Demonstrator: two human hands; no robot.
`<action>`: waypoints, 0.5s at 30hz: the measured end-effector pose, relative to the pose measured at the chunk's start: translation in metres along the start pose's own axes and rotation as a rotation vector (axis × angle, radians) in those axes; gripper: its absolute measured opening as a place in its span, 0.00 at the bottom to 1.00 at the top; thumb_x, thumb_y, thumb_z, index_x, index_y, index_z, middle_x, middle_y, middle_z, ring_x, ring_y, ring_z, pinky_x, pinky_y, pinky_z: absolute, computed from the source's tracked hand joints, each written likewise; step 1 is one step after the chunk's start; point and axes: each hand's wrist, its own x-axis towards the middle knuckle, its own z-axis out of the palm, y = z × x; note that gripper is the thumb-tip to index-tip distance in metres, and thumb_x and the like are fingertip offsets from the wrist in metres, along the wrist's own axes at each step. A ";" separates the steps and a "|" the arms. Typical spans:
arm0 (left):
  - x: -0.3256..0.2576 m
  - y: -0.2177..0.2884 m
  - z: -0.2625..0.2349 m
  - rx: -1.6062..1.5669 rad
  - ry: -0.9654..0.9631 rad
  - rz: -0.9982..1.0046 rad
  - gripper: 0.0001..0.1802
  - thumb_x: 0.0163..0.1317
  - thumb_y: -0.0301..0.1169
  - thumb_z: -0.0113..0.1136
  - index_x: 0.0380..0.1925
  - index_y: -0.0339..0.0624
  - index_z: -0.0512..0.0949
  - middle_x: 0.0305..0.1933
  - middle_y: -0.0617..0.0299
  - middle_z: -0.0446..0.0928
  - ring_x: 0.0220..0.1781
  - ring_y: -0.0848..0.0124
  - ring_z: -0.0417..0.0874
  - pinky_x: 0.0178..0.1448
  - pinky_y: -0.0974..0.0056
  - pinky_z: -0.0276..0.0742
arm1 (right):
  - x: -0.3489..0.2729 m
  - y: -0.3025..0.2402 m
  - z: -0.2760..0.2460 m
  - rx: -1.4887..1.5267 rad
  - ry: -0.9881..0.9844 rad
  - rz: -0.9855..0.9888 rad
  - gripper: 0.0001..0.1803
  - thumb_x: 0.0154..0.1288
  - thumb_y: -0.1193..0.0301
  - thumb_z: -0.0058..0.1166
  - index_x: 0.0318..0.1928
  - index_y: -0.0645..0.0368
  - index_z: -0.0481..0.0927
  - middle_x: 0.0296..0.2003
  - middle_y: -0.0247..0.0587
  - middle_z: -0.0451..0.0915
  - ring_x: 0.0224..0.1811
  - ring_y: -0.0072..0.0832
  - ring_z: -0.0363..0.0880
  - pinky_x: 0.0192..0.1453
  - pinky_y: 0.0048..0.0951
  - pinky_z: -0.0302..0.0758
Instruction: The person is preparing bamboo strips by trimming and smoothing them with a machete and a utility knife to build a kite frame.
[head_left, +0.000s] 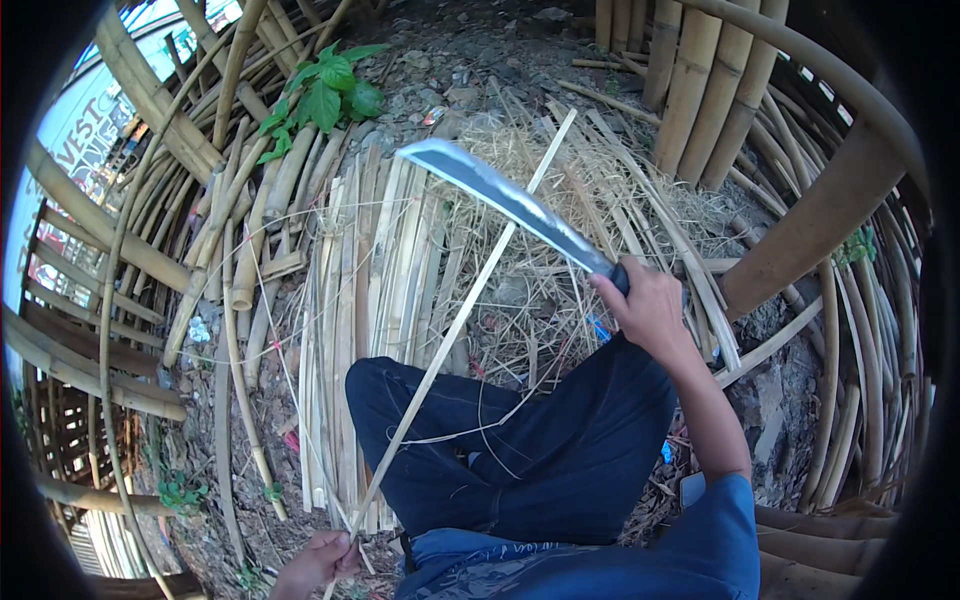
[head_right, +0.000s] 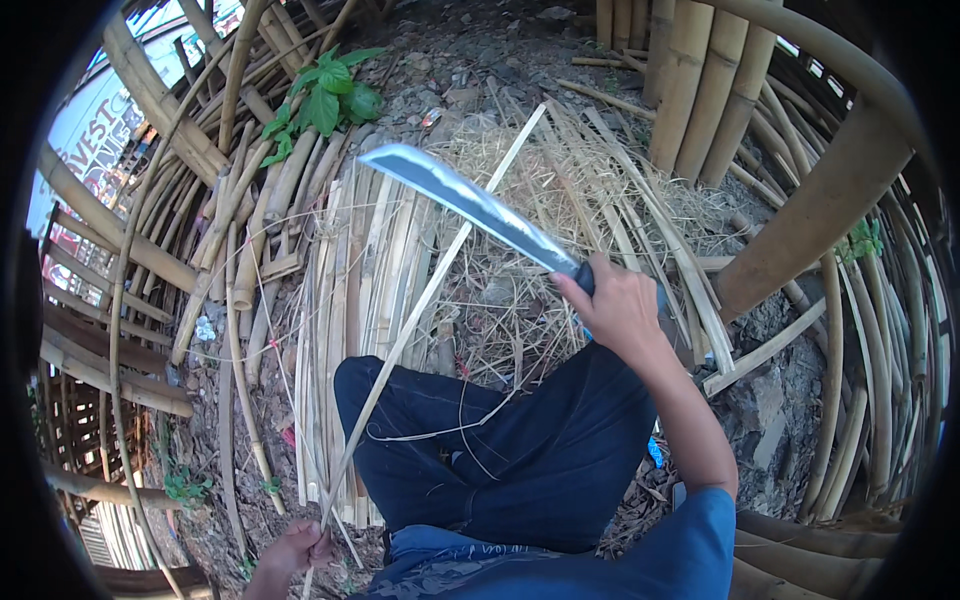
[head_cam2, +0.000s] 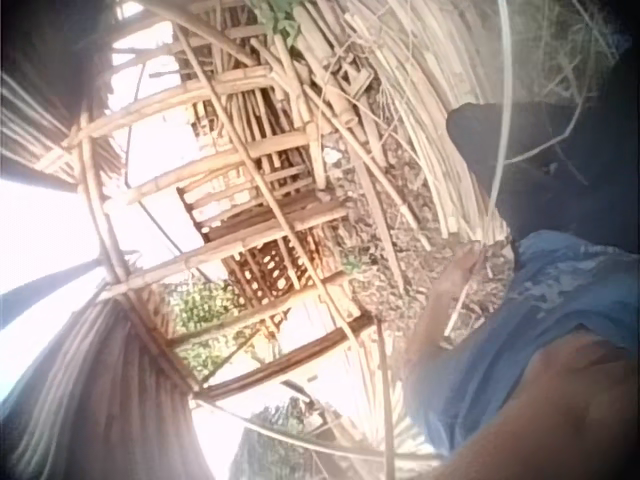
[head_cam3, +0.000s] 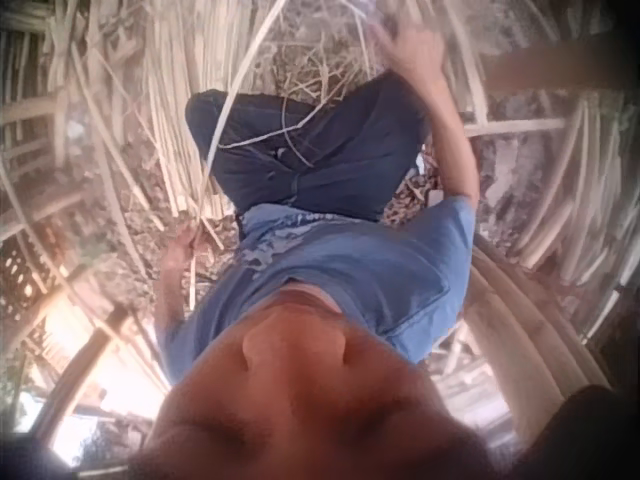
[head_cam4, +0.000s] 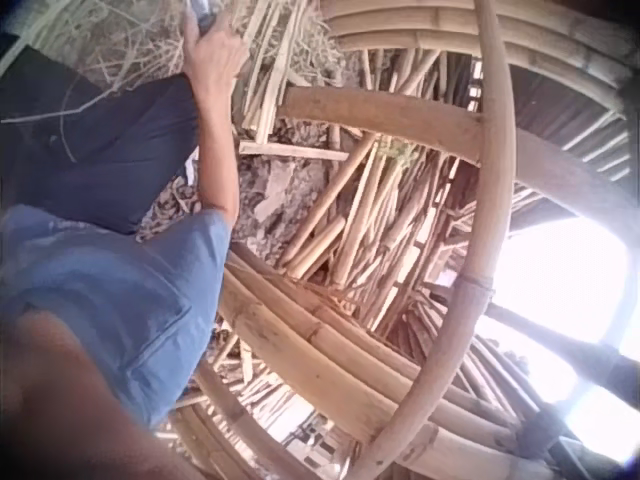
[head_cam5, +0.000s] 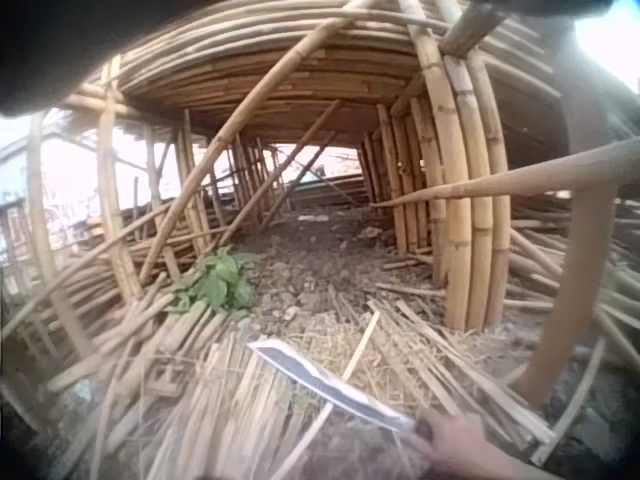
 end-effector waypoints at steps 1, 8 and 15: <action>0.005 0.012 -0.008 -0.061 -0.001 0.000 0.25 0.74 0.47 0.46 0.21 0.41 0.68 0.16 0.70 0.56 0.17 0.77 0.52 0.20 0.68 0.45 | 0.005 0.006 -0.001 0.020 0.005 0.143 0.28 0.67 0.47 0.52 0.28 0.62 0.76 0.16 0.52 0.76 0.21 0.51 0.79 0.28 0.45 0.73; 0.049 0.106 -0.021 -0.091 0.083 0.447 0.25 0.75 0.50 0.40 0.22 0.47 0.63 0.16 0.72 0.51 0.15 0.80 0.48 0.19 0.71 0.42 | 0.025 0.025 0.004 0.691 0.213 0.731 0.27 0.69 0.47 0.53 0.24 0.58 0.72 0.14 0.29 0.66 0.11 0.17 0.62 0.15 0.26 0.61; 0.038 0.242 0.027 -0.481 -0.320 1.328 0.19 0.78 0.39 0.33 0.26 0.46 0.61 0.18 0.73 0.50 0.16 0.81 0.45 0.19 0.71 0.40 | -0.008 -0.085 0.005 1.217 -0.219 0.338 0.18 0.53 0.66 0.73 0.29 0.59 0.74 0.16 0.28 0.71 0.13 0.14 0.68 0.16 0.15 0.61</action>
